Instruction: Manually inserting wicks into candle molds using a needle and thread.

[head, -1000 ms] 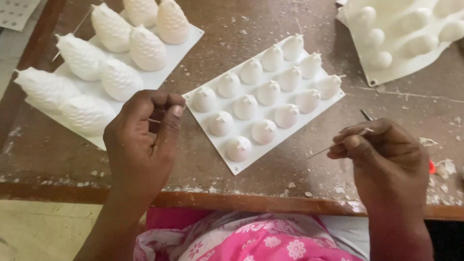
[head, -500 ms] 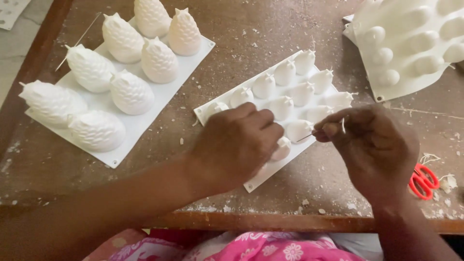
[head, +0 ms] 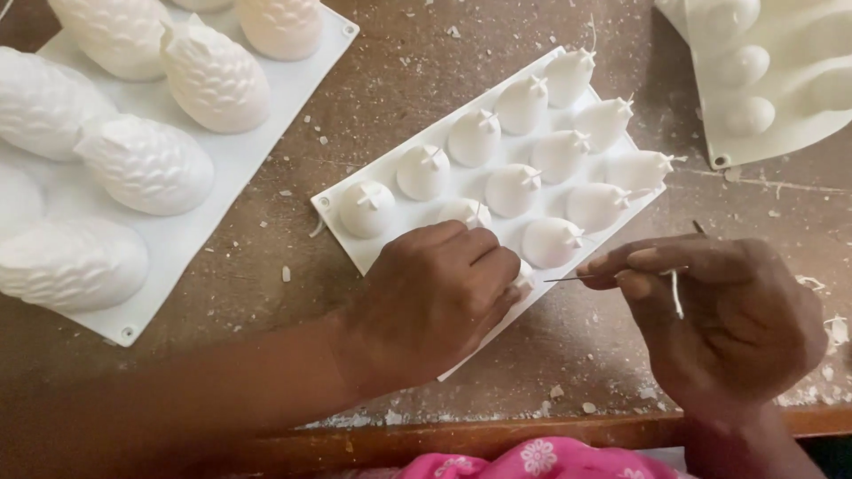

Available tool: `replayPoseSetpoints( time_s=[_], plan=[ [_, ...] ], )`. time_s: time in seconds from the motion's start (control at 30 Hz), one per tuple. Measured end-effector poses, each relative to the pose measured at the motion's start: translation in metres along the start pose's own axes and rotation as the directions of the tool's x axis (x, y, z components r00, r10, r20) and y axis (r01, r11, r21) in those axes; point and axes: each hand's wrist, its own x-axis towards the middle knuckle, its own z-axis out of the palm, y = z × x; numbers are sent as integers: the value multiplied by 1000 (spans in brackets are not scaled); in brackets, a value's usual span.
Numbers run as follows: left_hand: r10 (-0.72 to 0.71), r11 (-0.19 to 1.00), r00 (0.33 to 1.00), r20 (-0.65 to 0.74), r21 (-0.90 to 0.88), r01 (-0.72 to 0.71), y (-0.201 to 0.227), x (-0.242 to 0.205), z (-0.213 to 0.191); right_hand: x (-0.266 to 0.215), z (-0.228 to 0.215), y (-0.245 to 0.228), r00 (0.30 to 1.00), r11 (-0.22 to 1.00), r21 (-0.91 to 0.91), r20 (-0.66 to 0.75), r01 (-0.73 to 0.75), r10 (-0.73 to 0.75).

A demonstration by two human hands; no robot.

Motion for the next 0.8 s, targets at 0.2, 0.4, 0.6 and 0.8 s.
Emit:
replayPoseSetpoints(
  time_s=[0.2, 0.4, 0.6, 0.8],
  plan=[
    [61, 998, 992, -108, 9, -61, 1, -1, 1, 1, -1, 10, 998, 999, -23, 39, 45, -44],
    [72, 997, 991, -110, 12, -71, 1, -3, 7, 0, 4, -2, 999, 999, -51, 51, 1, 2],
    [67, 998, 992, -108, 11, -66, 3, -1, 4, -2, 7, -6, 995, 996, -22, 42, -88, 88],
    [51, 999, 994, -100, 21, -49, 3, -1, 5, -4, 9, -1, 997, 998, 28, 60, -56, 54]
  ],
)
